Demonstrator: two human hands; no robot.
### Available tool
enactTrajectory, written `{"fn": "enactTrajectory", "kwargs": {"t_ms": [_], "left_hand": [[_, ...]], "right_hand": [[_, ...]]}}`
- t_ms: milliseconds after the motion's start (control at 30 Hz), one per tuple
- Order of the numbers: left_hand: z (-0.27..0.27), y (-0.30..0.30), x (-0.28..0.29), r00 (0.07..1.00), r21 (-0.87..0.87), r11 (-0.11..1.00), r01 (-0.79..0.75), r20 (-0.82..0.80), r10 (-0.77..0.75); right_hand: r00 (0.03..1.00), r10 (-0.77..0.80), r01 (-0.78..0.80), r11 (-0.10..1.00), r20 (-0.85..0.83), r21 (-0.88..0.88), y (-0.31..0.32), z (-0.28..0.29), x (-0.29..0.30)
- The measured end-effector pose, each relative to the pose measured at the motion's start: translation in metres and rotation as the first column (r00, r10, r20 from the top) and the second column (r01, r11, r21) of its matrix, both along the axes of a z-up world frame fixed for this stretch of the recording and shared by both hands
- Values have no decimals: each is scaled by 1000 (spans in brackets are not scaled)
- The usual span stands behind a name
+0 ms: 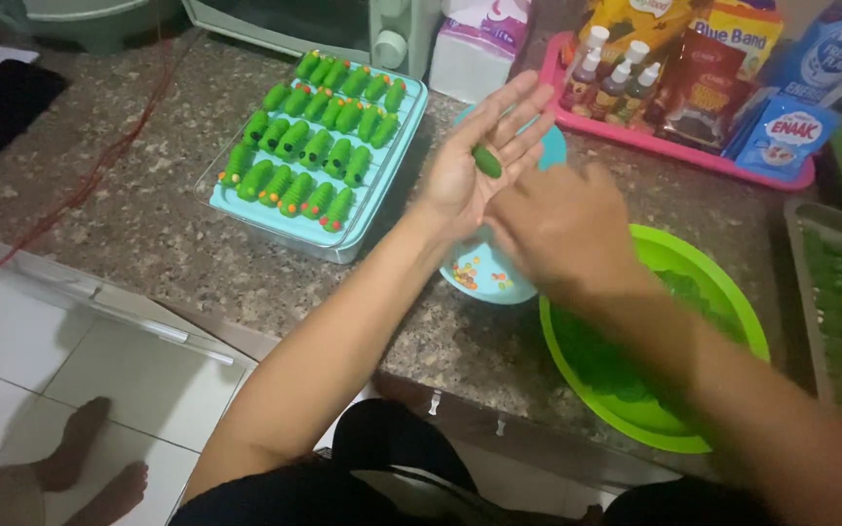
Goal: Shaping green dough into caterpillar-like pastries using a comb for texture and adding small decorations
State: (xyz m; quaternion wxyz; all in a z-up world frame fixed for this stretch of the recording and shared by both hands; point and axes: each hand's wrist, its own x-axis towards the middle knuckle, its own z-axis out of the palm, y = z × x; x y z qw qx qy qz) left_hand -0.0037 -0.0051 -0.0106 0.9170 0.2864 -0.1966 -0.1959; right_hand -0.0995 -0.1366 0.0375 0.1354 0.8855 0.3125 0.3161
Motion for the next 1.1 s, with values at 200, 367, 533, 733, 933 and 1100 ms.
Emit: {"fn": "enactTrajectory", "kwargs": {"t_ms": [200, 367, 533, 733, 933, 1100], "left_hand": [[-16, -9, 11, 999, -153, 988, 9, 37, -3], [-14, -7, 5, 982, -323, 932, 163, 148, -120], [-1, -3, -5, 966, -308, 917, 254, 130, -224], [-7, -7, -3, 934, -365, 875, 317, 279, -222], [-6, -7, -2, 974, -244, 955, 166, 193, -120], [-4, -9, -6, 988, -258, 954, 153, 61, -142]], "right_hand": [[939, 7, 21, 997, 343, -79, 14, 6, -9], [998, 18, -30, 984, 68, 174, -4, 16, 8], [968, 243, -160, 783, -59, 601, -3, 24, 25], [948, 310, -196, 737, -66, 646, 8, 21, 29], [933, 351, -232, 756, -80, 611, 5, 18, 29], [932, 355, -285, 839, -69, 463, -4, 12, 22]]}}
